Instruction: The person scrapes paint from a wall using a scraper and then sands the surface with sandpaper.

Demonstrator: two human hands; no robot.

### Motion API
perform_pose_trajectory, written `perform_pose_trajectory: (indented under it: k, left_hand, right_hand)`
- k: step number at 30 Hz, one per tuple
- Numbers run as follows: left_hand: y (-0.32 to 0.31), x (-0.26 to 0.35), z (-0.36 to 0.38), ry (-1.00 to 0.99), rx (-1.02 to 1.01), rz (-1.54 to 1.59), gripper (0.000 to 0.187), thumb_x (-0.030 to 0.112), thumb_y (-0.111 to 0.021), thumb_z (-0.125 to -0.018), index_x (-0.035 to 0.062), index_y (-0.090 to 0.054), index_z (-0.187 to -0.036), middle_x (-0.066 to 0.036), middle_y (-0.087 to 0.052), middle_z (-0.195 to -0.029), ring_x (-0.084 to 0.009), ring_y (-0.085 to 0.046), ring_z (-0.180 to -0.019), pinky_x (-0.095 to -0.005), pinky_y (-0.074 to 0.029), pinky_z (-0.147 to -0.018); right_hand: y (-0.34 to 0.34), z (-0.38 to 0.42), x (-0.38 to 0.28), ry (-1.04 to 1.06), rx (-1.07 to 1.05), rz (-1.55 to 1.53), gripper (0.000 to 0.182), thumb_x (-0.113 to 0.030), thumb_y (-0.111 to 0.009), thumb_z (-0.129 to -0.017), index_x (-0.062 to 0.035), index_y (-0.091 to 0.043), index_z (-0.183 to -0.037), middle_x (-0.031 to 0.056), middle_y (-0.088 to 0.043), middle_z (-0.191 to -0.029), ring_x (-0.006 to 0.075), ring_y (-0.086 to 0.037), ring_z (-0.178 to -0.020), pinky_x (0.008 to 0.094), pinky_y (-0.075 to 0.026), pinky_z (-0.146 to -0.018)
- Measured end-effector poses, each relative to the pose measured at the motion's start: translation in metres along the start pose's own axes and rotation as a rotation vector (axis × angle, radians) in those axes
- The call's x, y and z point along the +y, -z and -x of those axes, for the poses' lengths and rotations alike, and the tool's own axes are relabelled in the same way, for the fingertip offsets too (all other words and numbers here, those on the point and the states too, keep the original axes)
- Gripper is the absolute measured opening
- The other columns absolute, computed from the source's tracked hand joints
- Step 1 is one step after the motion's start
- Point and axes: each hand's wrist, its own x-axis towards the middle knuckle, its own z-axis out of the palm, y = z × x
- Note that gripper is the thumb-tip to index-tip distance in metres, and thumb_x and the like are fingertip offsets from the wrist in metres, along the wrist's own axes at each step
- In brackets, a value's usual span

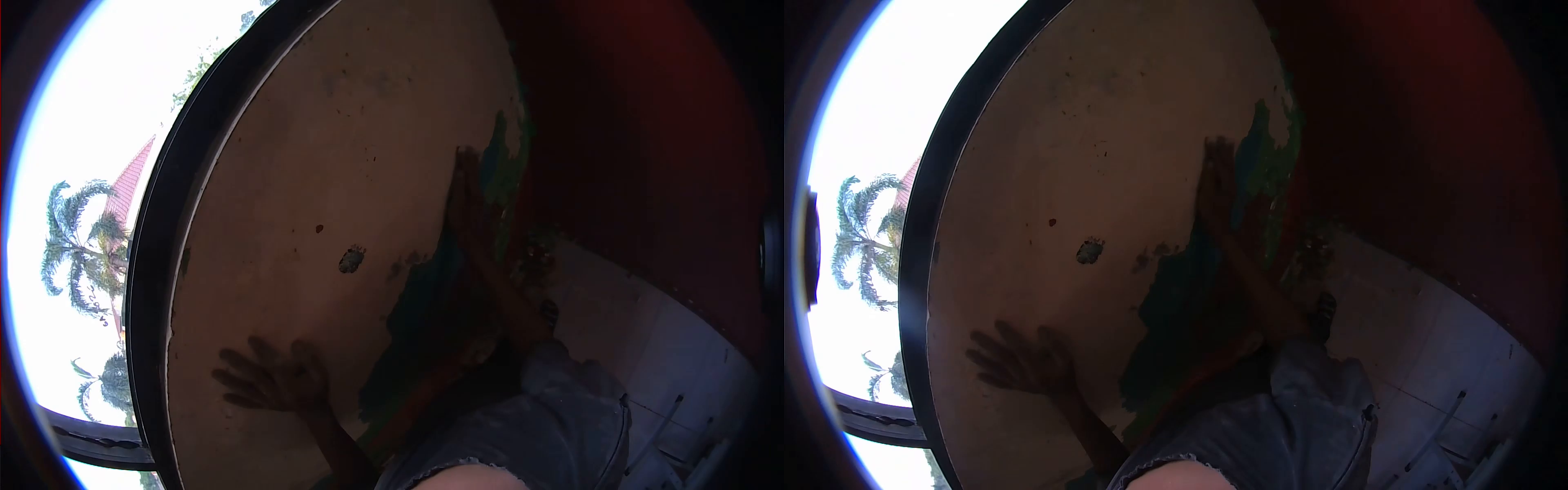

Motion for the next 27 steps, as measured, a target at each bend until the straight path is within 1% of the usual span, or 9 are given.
perform_pose_trajectory:
  k: [3,6,10,14,16,18,21,24,27]
  left_hand:
    - [0.002,0.004,-0.001,0.017,-0.003,0.033,0.057,0.046,-0.045,-0.086,0.0144,-0.044,-0.133,-0.02,-0.033,-0.141,-0.0464,-0.025,-0.131,-0.0573,-0.009,-0.106]
    - [0.003,0.004,0.0,0.018,-0.001,0.043,0.056,0.046,-0.046,-0.086,0.0139,-0.046,-0.132,-0.02,-0.034,-0.14,-0.0462,-0.026,-0.13,-0.0565,-0.008,-0.107]
    - [0.001,0.001,0.002,0.002,0.008,0.061,0.056,0.046,-0.047,-0.085,0.014,-0.046,-0.132,-0.019,-0.035,-0.14,-0.0459,-0.026,-0.13,-0.0554,-0.007,-0.107]
    - [0.002,0.004,0.001,0.012,0.006,0.071,0.056,0.046,-0.048,-0.085,0.0144,-0.046,-0.132,-0.017,-0.036,-0.14,-0.0456,-0.026,-0.131,-0.0551,-0.007,-0.107]
    - [0.001,0.004,0.0,0.011,0.023,0.072,0.056,0.046,-0.049,-0.085,0.0146,-0.046,-0.132,-0.017,-0.037,-0.14,-0.0456,-0.026,-0.13,-0.056,-0.008,-0.107]
    - [0.002,0.004,0.001,0.011,0.022,0.078,0.056,0.045,-0.049,-0.084,0.0148,-0.047,-0.131,-0.018,-0.037,-0.14,-0.0456,-0.026,-0.13,-0.0567,-0.008,-0.107]
    - [0.002,0.003,0.003,0.007,0.01,0.098,0.055,0.045,-0.05,-0.084,0.0149,-0.048,-0.13,-0.018,-0.037,-0.139,-0.0458,-0.026,-0.13,-0.0573,-0.007,-0.107]
    - [0.003,0.004,0.003,0.014,-0.001,0.115,0.054,0.044,-0.05,-0.084,0.0144,-0.049,-0.13,-0.019,-0.038,-0.139,-0.0457,-0.026,-0.13,-0.0572,-0.007,-0.107]
    - [0.003,0.004,0.0,0.01,0.021,0.13,0.052,0.043,-0.049,-0.086,0.0122,-0.05,-0.128,-0.019,-0.04,-0.137,-0.0451,-0.026,-0.131,-0.0559,-0.006,-0.108]
  right_hand:
    - [0.014,-0.019,0.004,-0.425,0.08,0.014,0.036,-0.018,-0.035,-0.096,-0.0045,-0.049,-0.127,0.0167,-0.025,-0.146,0.03,-0.017,-0.137,0.0408,-0.014,-0.112]
    - [-0.003,0.077,-0.037,-0.12,-0.14,-0.077,0.035,-0.017,-0.037,-0.096,-0.0065,-0.049,-0.127,0.0169,-0.026,-0.145,0.0316,-0.018,-0.137,0.0431,-0.015,-0.111]
    - [0.006,0.064,-0.012,0.078,-0.077,-0.131,0.034,-0.015,-0.039,-0.096,-0.0071,-0.05,-0.127,0.0176,-0.029,-0.144,0.0323,-0.021,-0.136,0.0427,-0.018,-0.111]
    - [0.032,-0.012,-0.031,-0.486,-0.1,0.33,0.034,-0.012,-0.037,-0.095,-0.0142,-0.051,-0.125,0.0133,-0.035,-0.141,0.0325,-0.025,-0.134,0.0484,-0.017,-0.11]
    - [0.0,0.045,-0.051,-0.608,0.054,-0.368,0.033,-0.012,-0.04,-0.094,-0.0108,-0.052,-0.124,0.0153,-0.036,-0.14,0.0327,-0.025,-0.135,0.047,-0.019,-0.109]
    - [-0.017,0.087,-0.062,-0.294,0.063,-0.835,0.032,-0.01,-0.043,-0.093,-0.0068,-0.053,-0.123,0.0177,-0.036,-0.14,0.034,-0.023,-0.135,0.0455,-0.02,-0.11]
    - [0.01,0.052,-0.048,0.387,-0.193,-0.07,0.032,-0.009,-0.042,-0.093,-0.0055,-0.054,-0.122,0.018,-0.036,-0.14,0.0344,-0.022,-0.135,0.046,-0.017,-0.11]
    - [0.006,-0.066,-0.016,-0.076,0.104,0.136,0.033,-0.009,-0.043,-0.091,-0.0034,-0.054,-0.122,0.0197,-0.034,-0.14,0.0336,-0.021,-0.136,0.0475,-0.017,-0.11]
    - [-0.001,-0.087,-0.069,-0.119,0.038,-0.032,0.035,-0.01,-0.043,-0.091,-0.0017,-0.051,-0.124,0.0197,-0.035,-0.14,0.0339,-0.022,-0.135,0.0477,-0.017,-0.11]
